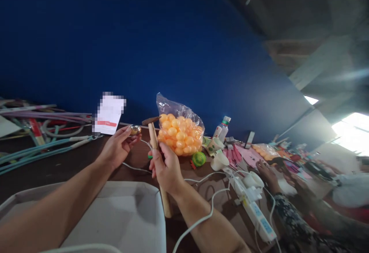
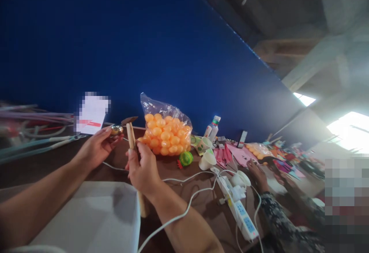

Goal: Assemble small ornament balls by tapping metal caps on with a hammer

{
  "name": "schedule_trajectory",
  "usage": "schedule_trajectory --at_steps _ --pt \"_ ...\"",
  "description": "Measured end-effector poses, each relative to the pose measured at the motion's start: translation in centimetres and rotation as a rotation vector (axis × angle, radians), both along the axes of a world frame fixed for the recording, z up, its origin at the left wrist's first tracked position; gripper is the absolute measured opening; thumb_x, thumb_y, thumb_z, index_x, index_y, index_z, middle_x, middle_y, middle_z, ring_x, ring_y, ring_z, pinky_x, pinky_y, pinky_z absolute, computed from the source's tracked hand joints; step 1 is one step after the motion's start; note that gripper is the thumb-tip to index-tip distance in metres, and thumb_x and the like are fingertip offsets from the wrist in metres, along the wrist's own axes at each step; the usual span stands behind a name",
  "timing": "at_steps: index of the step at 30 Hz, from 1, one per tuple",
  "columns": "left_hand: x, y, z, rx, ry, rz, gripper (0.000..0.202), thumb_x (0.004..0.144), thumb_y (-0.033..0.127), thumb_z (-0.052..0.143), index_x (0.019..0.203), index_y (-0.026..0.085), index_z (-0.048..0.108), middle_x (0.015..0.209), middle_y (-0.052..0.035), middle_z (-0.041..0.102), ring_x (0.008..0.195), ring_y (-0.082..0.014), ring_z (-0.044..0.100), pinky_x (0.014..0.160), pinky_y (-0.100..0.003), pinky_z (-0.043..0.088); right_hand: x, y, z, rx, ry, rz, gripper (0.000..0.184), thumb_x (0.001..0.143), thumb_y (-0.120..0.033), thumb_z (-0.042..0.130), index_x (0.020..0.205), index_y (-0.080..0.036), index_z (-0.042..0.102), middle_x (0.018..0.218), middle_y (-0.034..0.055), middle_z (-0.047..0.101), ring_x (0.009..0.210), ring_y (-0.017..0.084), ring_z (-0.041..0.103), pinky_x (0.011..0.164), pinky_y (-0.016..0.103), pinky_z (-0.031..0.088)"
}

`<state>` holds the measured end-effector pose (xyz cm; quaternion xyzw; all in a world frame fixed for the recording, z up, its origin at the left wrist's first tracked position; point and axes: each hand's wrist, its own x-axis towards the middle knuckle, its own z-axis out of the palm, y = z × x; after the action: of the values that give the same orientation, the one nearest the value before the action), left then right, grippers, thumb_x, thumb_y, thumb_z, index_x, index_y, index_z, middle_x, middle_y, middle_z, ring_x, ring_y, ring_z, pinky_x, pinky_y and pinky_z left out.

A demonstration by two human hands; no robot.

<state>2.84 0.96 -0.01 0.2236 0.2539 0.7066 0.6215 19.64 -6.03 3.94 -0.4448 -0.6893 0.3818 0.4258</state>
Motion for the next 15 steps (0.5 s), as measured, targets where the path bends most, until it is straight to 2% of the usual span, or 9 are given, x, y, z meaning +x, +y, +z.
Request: schedule_trajectory --at_steps 3,7,11,15 --pt "-0.03 -0.08 0.08 0.017 -0.003 -0.012 0.008 0.079 0.018 0.074 0.085 0.014 0.070 0.081 -0.0038 0.075 0.072 -0.0135 0.072 0.069 -0.021 0.058 0.02 -0.23 0.40 0.009 -0.034 0.025 0.030 0.099 -0.043 0.044 0.106 -0.017 0.058 0.078 0.0011 0.063 0.041 0.005 0.049 0.037 0.015 0.039" --pt "-0.05 -0.14 0.25 -0.006 0.005 -0.013 0.005 0.081 0.016 0.072 0.084 0.015 0.069 0.079 -0.0033 0.074 0.069 -0.0125 0.071 0.067 -0.021 0.058 0.04 -0.23 0.24 0.057 -0.119 0.029 0.027 0.098 -0.038 0.045 0.107 -0.018 0.060 0.084 0.0031 0.066 0.048 0.007 0.056 0.042 0.016 0.043" --pt "-0.02 -0.11 0.31 -0.030 -0.004 -0.005 0.004 0.082 0.013 0.070 0.086 0.015 0.069 0.078 -0.0033 0.073 0.065 -0.0114 0.069 0.066 -0.020 0.058 -0.02 -0.13 -0.30 0.097 -0.179 0.009 0.030 0.098 -0.035 0.046 0.120 -0.019 0.059 0.090 0.0048 0.068 0.055 0.010 0.060 0.044 0.018 0.046" --pt "0.08 -0.12 0.38 -0.047 0.001 0.009 0.005 0.085 0.011 0.065 0.085 0.014 0.069 0.077 -0.0034 0.072 0.064 -0.0109 0.069 0.065 -0.020 0.057 -0.07 -0.14 -0.49 0.098 -0.209 0.006 0.032 0.097 -0.034 0.047 0.123 -0.021 0.059 0.090 0.0049 0.069 0.058 0.012 0.061 0.044 0.019 0.047"
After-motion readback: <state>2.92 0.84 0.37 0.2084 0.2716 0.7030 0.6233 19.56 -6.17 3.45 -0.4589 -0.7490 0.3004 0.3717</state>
